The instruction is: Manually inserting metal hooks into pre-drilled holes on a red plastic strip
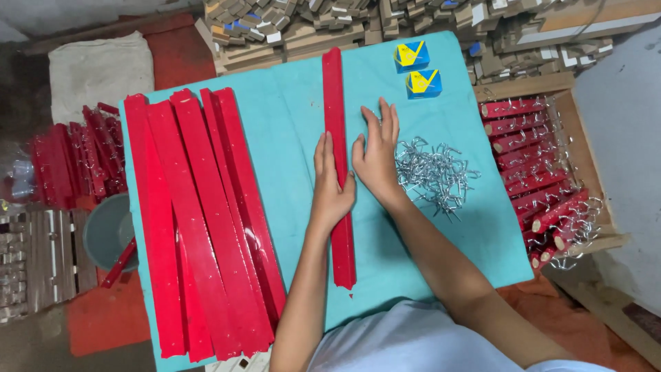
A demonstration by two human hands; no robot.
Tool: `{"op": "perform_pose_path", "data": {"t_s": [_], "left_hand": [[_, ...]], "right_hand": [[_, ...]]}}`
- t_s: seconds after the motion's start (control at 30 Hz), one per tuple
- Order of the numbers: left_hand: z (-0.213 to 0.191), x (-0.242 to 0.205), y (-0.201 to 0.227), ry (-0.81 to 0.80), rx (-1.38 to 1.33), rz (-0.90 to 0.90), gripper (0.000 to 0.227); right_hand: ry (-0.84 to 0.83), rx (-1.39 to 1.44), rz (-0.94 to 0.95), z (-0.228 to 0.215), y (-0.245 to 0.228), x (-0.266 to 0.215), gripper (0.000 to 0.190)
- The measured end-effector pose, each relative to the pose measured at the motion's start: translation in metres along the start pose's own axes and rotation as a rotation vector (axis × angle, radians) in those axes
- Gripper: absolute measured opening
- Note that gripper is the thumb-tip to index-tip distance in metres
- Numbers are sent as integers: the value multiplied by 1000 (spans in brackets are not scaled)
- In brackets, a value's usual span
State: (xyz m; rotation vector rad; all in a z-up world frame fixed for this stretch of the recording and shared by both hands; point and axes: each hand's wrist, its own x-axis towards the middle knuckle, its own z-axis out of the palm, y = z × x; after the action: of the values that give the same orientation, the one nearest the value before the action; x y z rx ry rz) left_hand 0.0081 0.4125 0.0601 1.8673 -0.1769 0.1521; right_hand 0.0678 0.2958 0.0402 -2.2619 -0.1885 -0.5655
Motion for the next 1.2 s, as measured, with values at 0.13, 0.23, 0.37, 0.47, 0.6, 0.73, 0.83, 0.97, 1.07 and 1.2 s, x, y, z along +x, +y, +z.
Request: {"op": "perform_pose_path", "data": {"t_s": [0.13,0.23,0.37,0.47,0.6,0.73,0.83,0.97,1.07,1.2], "left_hand": [[-3,-4,-1,-9,-34,0,76],[1,-7,-3,-4,-125,-76,78],[11,-17,-3,18,-121,-82,79],[19,-26,0,34,-115,-99,81],[26,-31,5,53,-125,-125,80],[21,-29,13,84,-124,-103,79],[20,-28,11,96,-117,-100,81],[18,-25,11,104,-126,-98,82],[19,-24,12,104,-129,-97,82],[19,-24,16,118,-123,-92,80]], "right_hand": [[-129,-109,58,4,11,-5,54],[-176,-80,79,-9,-1,-3,47],[-129,-128,-7,-5,9,-7,26],[-90,-60,7,-3,14,-3,21],[-34,292,160,-11,-3,3,33],[-27,414,216,-7,7,7,19],[-3,437,228,-14,-1,9,12],[24,462,221,-18,-5,11,16],[29,467,221,-18,-6,10,20],[77,512,182,-17,-7,11,13]]}}
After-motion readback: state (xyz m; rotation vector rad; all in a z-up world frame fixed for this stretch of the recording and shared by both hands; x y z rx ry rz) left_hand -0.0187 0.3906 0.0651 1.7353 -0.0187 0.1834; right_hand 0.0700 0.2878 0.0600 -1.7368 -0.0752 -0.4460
